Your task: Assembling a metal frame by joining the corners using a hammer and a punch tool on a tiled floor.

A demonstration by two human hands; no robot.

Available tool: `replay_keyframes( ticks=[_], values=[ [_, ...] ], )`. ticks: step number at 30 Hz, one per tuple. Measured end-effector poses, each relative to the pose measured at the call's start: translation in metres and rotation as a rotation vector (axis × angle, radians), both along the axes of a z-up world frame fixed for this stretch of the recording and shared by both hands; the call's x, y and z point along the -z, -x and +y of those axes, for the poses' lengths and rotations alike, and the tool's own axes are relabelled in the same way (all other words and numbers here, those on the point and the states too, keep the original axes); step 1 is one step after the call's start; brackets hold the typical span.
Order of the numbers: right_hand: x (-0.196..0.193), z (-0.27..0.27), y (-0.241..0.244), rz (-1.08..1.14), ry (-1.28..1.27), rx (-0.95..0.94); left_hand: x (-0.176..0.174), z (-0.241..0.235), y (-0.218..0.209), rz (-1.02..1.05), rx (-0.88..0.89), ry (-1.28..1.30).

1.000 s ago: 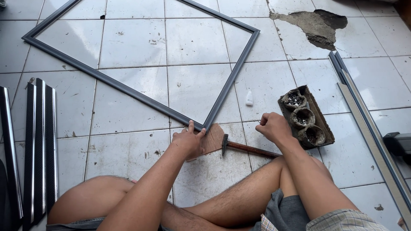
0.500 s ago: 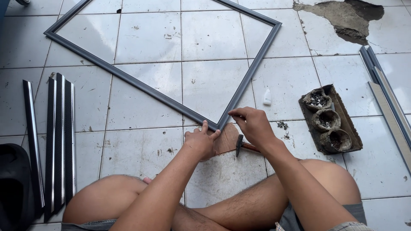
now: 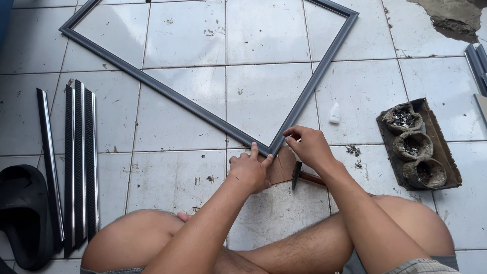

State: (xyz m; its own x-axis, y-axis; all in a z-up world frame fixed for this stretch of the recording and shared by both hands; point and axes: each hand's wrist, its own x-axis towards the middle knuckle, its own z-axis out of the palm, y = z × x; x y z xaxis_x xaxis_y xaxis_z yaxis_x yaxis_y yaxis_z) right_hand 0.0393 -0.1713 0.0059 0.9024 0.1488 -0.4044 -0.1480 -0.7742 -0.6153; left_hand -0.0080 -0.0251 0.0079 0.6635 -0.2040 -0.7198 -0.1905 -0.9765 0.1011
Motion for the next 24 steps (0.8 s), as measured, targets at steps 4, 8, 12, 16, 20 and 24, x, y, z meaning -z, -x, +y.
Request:
replay_keyframes(
  ticks=[4,8,12,16,20,24],
  values=[
    [-0.011,-0.005,0.005,-0.020,0.132,-0.133,0.001,-0.003,-0.002,-0.007,0.004,-0.010],
    [-0.009,0.003,0.010,0.044,0.166,-0.190,0.001,-0.003,-0.003,0.000,0.000,-0.008],
    [0.004,0.009,0.010,0.057,0.218,-0.231,-0.001,-0.002,-0.002,0.009,-0.006,0.000],
    [0.012,0.009,0.010,0.047,0.242,-0.218,0.003,-0.002,-0.002,0.005,-0.016,0.004],
    [0.012,0.011,0.011,0.050,0.251,-0.221,0.011,-0.002,-0.004,0.008,-0.011,-0.004],
    [0.016,0.012,0.012,0.030,0.276,-0.221,0.012,-0.003,-0.004,-0.003,-0.011,-0.010]
  ],
)
